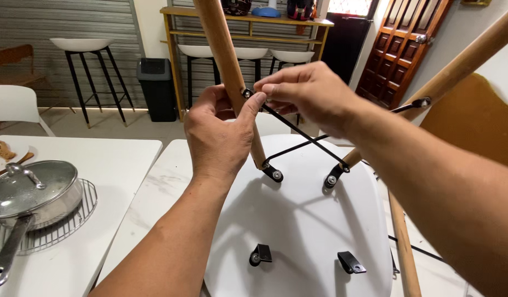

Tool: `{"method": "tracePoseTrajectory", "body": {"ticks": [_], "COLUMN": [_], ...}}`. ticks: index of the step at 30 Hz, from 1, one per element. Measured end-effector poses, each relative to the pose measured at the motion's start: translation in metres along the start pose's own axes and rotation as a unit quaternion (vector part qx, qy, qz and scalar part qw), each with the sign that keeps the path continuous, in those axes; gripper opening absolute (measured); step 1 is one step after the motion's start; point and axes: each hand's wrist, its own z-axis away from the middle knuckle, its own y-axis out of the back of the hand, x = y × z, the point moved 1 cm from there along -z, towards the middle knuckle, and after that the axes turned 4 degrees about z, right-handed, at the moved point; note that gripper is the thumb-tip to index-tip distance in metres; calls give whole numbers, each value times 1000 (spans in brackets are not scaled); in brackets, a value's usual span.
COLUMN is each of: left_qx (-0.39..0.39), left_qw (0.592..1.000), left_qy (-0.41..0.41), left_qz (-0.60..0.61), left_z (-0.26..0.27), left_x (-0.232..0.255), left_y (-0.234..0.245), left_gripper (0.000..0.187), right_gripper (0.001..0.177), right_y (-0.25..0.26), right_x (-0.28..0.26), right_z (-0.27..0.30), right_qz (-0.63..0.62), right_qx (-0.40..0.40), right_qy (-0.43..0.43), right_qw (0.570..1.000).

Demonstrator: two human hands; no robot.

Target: The person assembles a chair by inserting wooden legs into metal brackets on the underside of a white seat, then attaches a black metal cross-brace between the legs using bolts and washers. The person uses a green screwdriver to tighten the fasteners.

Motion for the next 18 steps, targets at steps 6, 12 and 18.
{"method": "tracePoseTrajectory", "body": {"ticks": [6,12,18], "left_qx": [2,17,11], "left_qw": [1000,1000,999], "left_qy": [7,-4,51], "left_qz": [6,-7,12], "left_z": [1,-2,-2], "left_x": [2,4,5], "left_y": [-2,-8,-8], "left_gripper": [27,21,22], "right_gripper": [25,29,30], "right_y": [-12,-22,-38], "right_x": [6,4,16], "right_z": [18,35,74], "right_qz": [11,71,175], "right_qx": [14,92,249], "right_qy": [72,136,177], "right_qw": [997,984,936]}}
